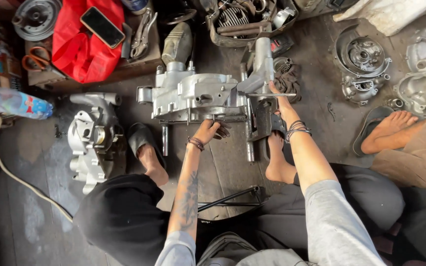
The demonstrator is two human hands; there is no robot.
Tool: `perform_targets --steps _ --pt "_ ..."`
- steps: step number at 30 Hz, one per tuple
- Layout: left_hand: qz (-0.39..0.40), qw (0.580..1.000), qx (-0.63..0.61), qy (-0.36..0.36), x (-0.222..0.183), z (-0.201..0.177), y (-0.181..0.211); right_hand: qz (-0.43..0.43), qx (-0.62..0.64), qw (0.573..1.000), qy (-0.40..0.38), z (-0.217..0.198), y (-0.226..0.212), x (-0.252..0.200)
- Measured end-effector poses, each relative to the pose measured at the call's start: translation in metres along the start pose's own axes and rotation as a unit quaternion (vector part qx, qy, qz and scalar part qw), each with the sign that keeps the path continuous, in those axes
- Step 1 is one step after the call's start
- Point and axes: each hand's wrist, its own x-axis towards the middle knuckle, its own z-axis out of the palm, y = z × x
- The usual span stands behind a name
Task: The person uses a screwdriver to tighten or adjust screws on a metallic engine casing held in a stand. They rotate the casing to access different sides and continue working on the fasteners.
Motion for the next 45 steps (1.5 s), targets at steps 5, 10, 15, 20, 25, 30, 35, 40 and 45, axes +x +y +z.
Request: perform_targets --steps 5,10,15,20,25,30,35,40,45 --pt "-0.058 0.994 0.089 -0.010 -0.012 -0.016 0.019 0.001 0.017 1.000 0.015 -0.003 0.005 0.003" --pt "-0.160 0.981 0.112 0.012 -0.046 -0.096 -0.037 0.024 0.108 0.991 0.076 0.001 0.041 0.029" --pt "-0.101 0.830 -0.004 0.549 -0.012 -0.199 -0.119 -0.007 0.096 0.990 0.106 0.017 0.011 -0.020" --pt "0.050 0.849 -0.259 0.458 -0.008 -0.195 -0.050 0.011 0.085 0.993 0.087 0.007 0.028 0.005" --pt "0.056 0.870 -0.246 0.423 -0.014 -0.181 0.002 0.031 0.096 0.988 0.116 -0.006 0.066 0.054" --pt "0.043 0.890 -0.159 0.424 0.026 -0.217 -0.023 -0.019 0.064 0.985 0.161 -0.008 0.088 0.065" --pt "0.021 0.851 -0.103 0.514 0.086 -0.258 -0.109 -0.022 0.075 0.980 0.182 0.011 0.049 0.026" --pt "0.003 0.837 -0.100 0.538 0.087 -0.260 -0.102 -0.015 0.079 0.977 0.199 0.023 0.031 0.009" --pt "-0.016 0.826 -0.086 0.557 0.069 -0.245 -0.091 -0.018 0.079 0.976 0.200 0.007 0.070 0.046"
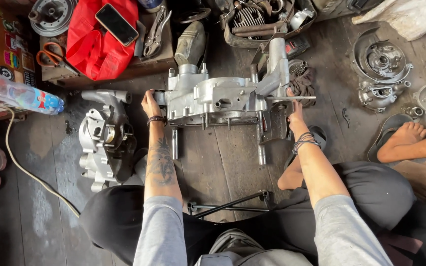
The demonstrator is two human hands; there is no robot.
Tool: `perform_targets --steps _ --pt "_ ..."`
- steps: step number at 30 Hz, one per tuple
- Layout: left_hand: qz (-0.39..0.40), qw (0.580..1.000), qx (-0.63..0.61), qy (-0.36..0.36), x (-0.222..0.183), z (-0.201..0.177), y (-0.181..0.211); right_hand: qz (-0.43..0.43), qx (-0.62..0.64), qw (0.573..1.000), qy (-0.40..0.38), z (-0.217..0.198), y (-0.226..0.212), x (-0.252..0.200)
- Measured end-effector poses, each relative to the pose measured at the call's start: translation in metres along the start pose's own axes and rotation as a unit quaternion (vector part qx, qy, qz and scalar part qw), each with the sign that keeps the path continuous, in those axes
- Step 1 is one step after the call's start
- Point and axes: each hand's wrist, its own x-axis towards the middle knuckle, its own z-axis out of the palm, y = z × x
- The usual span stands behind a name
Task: The person uses a screwdriver to tighten or adjust screws on a metallic engine casing held in a stand. They rotate the casing to access different sides and continue working on the fasteners.
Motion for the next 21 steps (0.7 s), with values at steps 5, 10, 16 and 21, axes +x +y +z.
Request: perform_targets --steps 5,10,16,21 --pt "-0.013 1.000 -0.009 0.012 -0.014 -0.016 -0.012 -0.005 -0.011 1.000 -0.027 0.003 -0.048 -0.064" --pt "-0.018 0.999 -0.021 0.025 -0.032 -0.033 -0.017 -0.008 -0.016 0.999 -0.043 -0.002 -0.047 -0.076" --pt "-0.014 0.999 -0.012 0.032 -0.053 -0.052 -0.026 -0.015 -0.031 0.998 -0.054 -0.013 -0.030 -0.078" --pt "-0.006 0.999 -0.012 0.032 -0.068 -0.063 -0.023 0.009 -0.033 0.999 -0.037 -0.014 -0.023 -0.081"
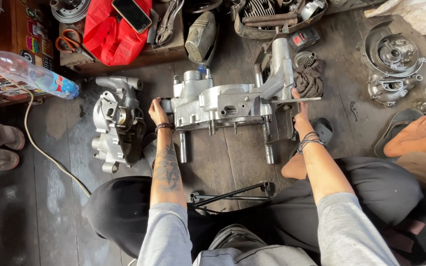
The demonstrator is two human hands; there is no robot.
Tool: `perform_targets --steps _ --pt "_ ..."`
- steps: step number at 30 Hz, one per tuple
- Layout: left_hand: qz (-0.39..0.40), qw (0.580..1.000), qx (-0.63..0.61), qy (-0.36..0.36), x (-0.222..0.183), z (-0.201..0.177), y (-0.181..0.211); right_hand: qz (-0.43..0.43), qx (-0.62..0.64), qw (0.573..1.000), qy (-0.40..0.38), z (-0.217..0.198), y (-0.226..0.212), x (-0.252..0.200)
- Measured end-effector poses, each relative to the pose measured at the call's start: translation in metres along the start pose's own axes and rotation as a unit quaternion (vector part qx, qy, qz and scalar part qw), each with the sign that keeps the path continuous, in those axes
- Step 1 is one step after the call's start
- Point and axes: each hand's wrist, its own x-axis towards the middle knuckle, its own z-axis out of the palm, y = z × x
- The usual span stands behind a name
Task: The person uses a screwdriver to tighten or adjust screws on a metallic engine casing held in a stand. They rotate the casing to access different sides and continue working on the fasteners.
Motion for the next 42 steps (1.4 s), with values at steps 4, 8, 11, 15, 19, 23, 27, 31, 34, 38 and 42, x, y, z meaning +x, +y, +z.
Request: perform_targets --steps 4,8,11,15,19,23,27,31,34,38,42 --pt "0.004 1.000 0.000 -0.009 0.000 -0.005 -0.010 0.013 0.000 1.000 0.011 -0.001 0.001 -0.023" --pt "-0.001 1.000 0.007 -0.007 -0.010 -0.015 -0.013 0.014 -0.002 1.000 0.006 -0.005 0.002 -0.036" --pt "0.002 1.000 0.009 0.000 -0.012 -0.024 -0.026 0.020 -0.003 1.000 -0.002 -0.007 0.003 -0.047" --pt "0.010 1.000 0.011 -0.006 -0.013 -0.029 -0.030 0.031 -0.003 1.000 -0.004 -0.012 0.010 -0.054" --pt "0.022 1.000 0.008 -0.009 -0.007 -0.022 -0.034 0.024 0.001 1.000 0.012 -0.016 0.029 -0.038" --pt "0.104 0.994 -0.008 -0.017 0.001 -0.020 -0.025 -0.021 -0.010 0.999 0.032 -0.024 0.064 0.017" --pt "0.192 0.968 0.160 -0.018 -0.019 -0.021 0.033 -0.102 -0.042 0.994 0.028 -0.046 0.046 0.056" --pt "0.210 0.949 0.233 -0.032 0.007 -0.015 0.001 -0.113 0.038 0.993 0.008 -0.035 0.013 0.027" --pt "0.265 0.935 0.235 -0.014 -0.003 -0.011 -0.012 -0.084 -0.175 0.979 0.060 -0.022 0.027 0.033" --pt "0.291 0.917 0.268 0.041 -0.028 -0.022 -0.021 -0.025 -0.134 0.990 0.047 -0.030 0.049 0.056" --pt "0.253 0.923 0.289 0.016 -0.024 -0.019 -0.017 -0.032 -0.138 0.990 0.028 -0.036 0.058 0.057"
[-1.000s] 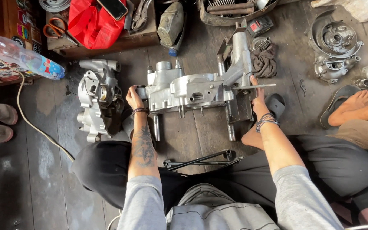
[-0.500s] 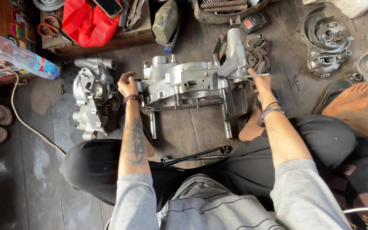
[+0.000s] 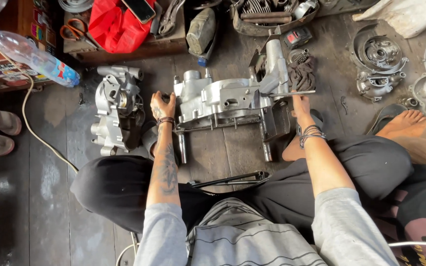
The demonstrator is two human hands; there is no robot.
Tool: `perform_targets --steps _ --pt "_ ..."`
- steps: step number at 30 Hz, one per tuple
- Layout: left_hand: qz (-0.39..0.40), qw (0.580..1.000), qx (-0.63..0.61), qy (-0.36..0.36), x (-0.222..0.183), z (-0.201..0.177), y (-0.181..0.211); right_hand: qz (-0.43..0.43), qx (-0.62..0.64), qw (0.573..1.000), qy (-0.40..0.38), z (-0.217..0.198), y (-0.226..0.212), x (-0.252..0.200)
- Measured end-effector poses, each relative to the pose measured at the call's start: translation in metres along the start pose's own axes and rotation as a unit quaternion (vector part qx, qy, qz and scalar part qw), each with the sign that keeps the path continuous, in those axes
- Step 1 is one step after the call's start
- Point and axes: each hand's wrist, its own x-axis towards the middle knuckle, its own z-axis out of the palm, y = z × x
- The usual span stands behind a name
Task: The person uses a screwdriver to tighten or adjust screws on a metallic engine casing held in a stand. They rotate the casing to access different sides and continue working on the fasteners.
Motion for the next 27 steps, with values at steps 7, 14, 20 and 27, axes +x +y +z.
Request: perform_targets --steps 7,14,20,27 --pt "0.003 0.999 0.026 -0.038 0.009 0.002 0.000 -0.090 -0.013 0.995 -0.042 -0.024 -0.012 -0.050" --pt "-0.034 0.997 0.026 -0.066 0.005 0.013 -0.024 -0.137 -0.022 0.989 -0.047 -0.027 0.018 -0.041" --pt "-0.006 0.998 0.032 -0.052 -0.007 0.006 -0.024 -0.117 -0.073 0.989 0.058 -0.029 -0.032 -0.111" --pt "0.048 0.997 0.046 0.038 -0.034 -0.004 -0.007 -0.096 0.203 0.950 0.215 0.002 -0.010 -0.086"
